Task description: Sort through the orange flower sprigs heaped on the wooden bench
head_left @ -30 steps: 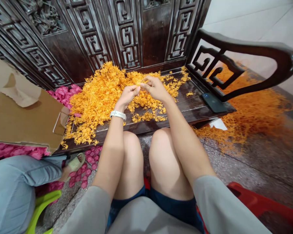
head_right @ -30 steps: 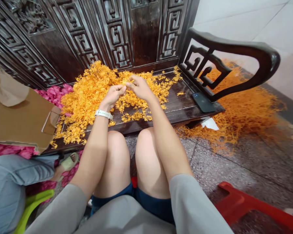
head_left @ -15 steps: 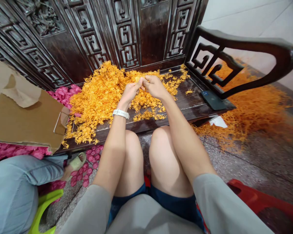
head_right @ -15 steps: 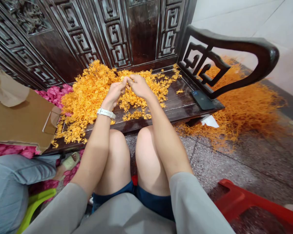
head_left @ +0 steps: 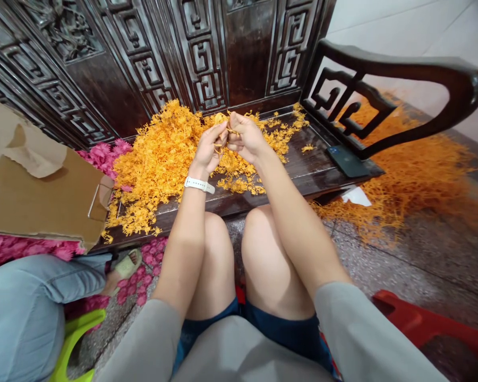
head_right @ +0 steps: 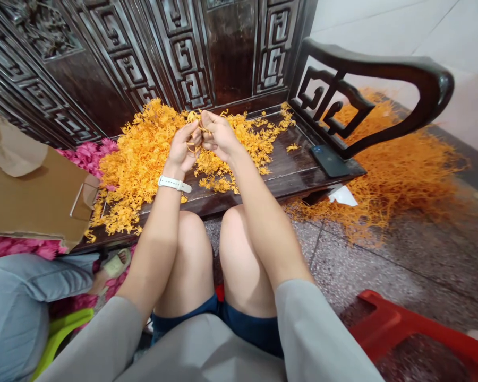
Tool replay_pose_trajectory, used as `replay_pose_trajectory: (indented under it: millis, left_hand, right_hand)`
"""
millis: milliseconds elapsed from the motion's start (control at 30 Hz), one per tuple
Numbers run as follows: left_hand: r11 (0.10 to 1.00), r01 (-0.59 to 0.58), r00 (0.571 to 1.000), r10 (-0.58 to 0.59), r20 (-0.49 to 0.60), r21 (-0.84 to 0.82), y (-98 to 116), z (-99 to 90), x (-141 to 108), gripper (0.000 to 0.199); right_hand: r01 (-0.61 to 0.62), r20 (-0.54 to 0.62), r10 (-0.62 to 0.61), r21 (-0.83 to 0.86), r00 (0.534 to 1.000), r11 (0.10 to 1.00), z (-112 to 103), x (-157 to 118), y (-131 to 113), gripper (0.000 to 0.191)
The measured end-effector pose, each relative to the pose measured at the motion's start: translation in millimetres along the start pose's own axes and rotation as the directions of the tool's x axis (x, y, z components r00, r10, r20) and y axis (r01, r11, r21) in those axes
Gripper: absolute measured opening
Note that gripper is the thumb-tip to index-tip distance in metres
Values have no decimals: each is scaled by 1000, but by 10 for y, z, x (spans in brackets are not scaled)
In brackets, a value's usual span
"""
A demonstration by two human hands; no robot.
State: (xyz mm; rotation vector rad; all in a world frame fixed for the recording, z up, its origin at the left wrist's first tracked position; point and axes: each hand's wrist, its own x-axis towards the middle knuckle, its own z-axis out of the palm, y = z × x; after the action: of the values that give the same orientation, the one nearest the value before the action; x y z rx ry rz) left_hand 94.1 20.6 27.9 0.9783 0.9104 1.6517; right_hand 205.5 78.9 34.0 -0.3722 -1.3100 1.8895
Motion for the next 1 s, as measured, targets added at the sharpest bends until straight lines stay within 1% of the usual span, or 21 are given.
replay_pose_trajectory:
  millis: [67, 167, 233, 300, 400, 500, 600, 667, 767, 867, 933, 1000]
  left_hand:
    - [1000, -12, 1000, 12, -23, -2, 0, 11, 1, 50]
    - [999, -47, 995, 48, -86, 17, -23, 29, 18, 48]
    - [995, -70, 987, 80, -140, 72, -37, 45, 31, 46]
    - [984, -69, 981, 97, -167, 166, -41, 55, 37, 44]
    - [958, -48, 988, 87, -128, 283, -24, 43, 31, 45]
    - [949, -40, 994, 70, -86, 313, 10, 18, 17, 50]
    - [949, -31, 994, 62, -90, 313, 59, 12, -13, 53]
    - [947, -37, 992, 73, -100, 321, 102, 16, -46, 53]
    - [940, -86, 986, 128, -109, 330, 148, 25, -85, 50]
    - [935, -149, 977, 190, -101, 321, 104, 46, -62, 51]
    - [923, -172, 975, 209, -73, 344, 31, 49, -22, 52]
    - [890, -172, 978, 207, -39, 422, -38, 22, 4, 52]
  right_hand:
    - [-18, -50, 18, 13, 999, 1000, 63, 11, 5, 49]
    - [-33, -126, 30, -20, 992, 999, 136, 14, 18, 50]
    - [-23, -157, 13, -62, 988, 998, 153, 9, 27, 52]
    - [-6, -169, -12, -108, 985, 994, 146, -1, 26, 53]
    - [-22, -129, 3, -146, 992, 989, 143, -28, 1, 52]
    - [-51, -73, 42, -129, 996, 990, 194, -44, -11, 49]
    - [-33, -91, 25, -91, 996, 995, 250, -25, 16, 49]
    - [-10, -103, 2, -77, 995, 997, 233, 4, 24, 49]
    - [46, -145, -62, -113, 987, 993, 85, 49, -21, 49]
    - [114, -181, -153, -208, 971, 971, -162, 98, -62, 55]
    - [148, -201, -215, -304, 956, 941, -351, 151, -24, 61]
    - [157, -240, -285, -443, 928, 883, -555, 219, 71, 68]
